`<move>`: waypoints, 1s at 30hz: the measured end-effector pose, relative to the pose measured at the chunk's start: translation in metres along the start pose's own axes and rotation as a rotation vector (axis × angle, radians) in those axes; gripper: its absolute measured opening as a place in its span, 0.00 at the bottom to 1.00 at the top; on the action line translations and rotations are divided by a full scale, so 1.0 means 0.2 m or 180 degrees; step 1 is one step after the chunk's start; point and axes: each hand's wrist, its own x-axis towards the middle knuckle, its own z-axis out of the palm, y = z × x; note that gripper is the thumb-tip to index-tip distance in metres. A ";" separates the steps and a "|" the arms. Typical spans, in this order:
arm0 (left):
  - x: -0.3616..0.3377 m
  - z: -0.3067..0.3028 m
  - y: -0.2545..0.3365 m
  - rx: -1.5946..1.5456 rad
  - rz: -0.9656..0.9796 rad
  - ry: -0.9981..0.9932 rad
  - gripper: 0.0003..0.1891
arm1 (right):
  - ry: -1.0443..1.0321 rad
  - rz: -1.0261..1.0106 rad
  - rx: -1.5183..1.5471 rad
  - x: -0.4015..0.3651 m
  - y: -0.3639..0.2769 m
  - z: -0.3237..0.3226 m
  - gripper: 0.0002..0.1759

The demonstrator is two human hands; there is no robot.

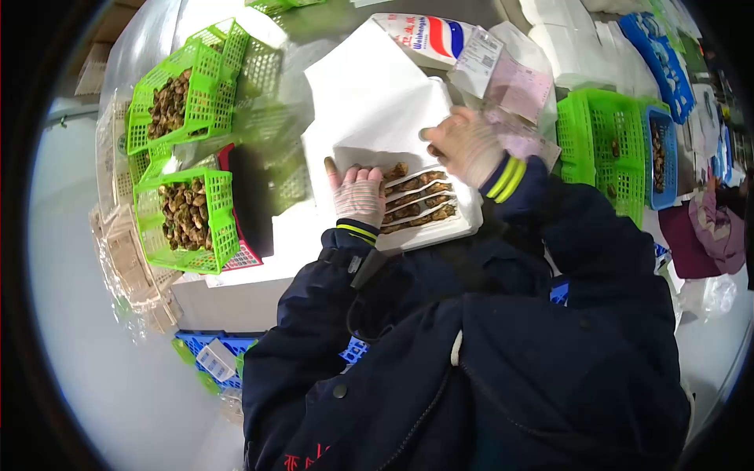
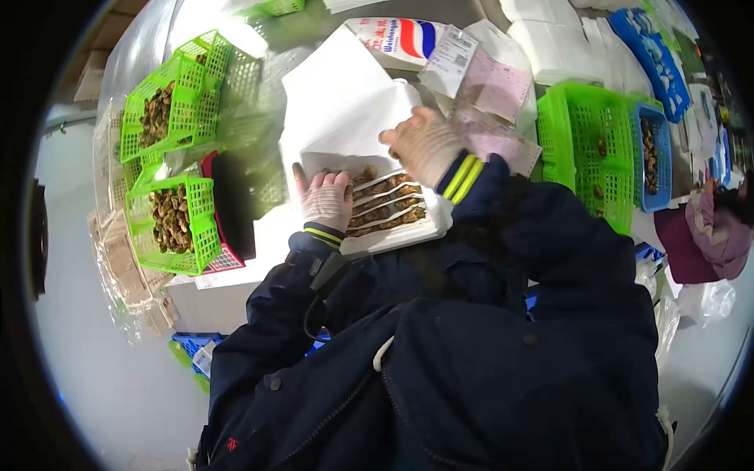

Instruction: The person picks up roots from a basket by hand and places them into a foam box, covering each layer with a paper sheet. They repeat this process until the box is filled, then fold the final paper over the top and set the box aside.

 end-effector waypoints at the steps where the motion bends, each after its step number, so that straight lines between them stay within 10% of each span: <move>1: -0.01 0.01 0.00 0.0019 0.0090 0.0234 0.09 | -0.0273 -0.0118 -0.0676 0.06 -0.06 0.10 0.10; 4: -0.05 -0.05 0.01 -0.0227 0.0323 0.0282 0.16 | -0.1394 -0.0225 -0.1106 0.16 -0.11 0.22 0.12; 15: 0.17 0.04 -0.05 0.0603 0.0389 -0.0431 0.02 | -0.1097 -0.0482 -0.1508 0.17 0.00 0.27 0.11; 30: 0.19 0.15 0.02 -0.0258 0.0432 -0.0887 0.08 | -0.1094 -0.0377 -0.1508 0.15 -0.01 0.36 0.10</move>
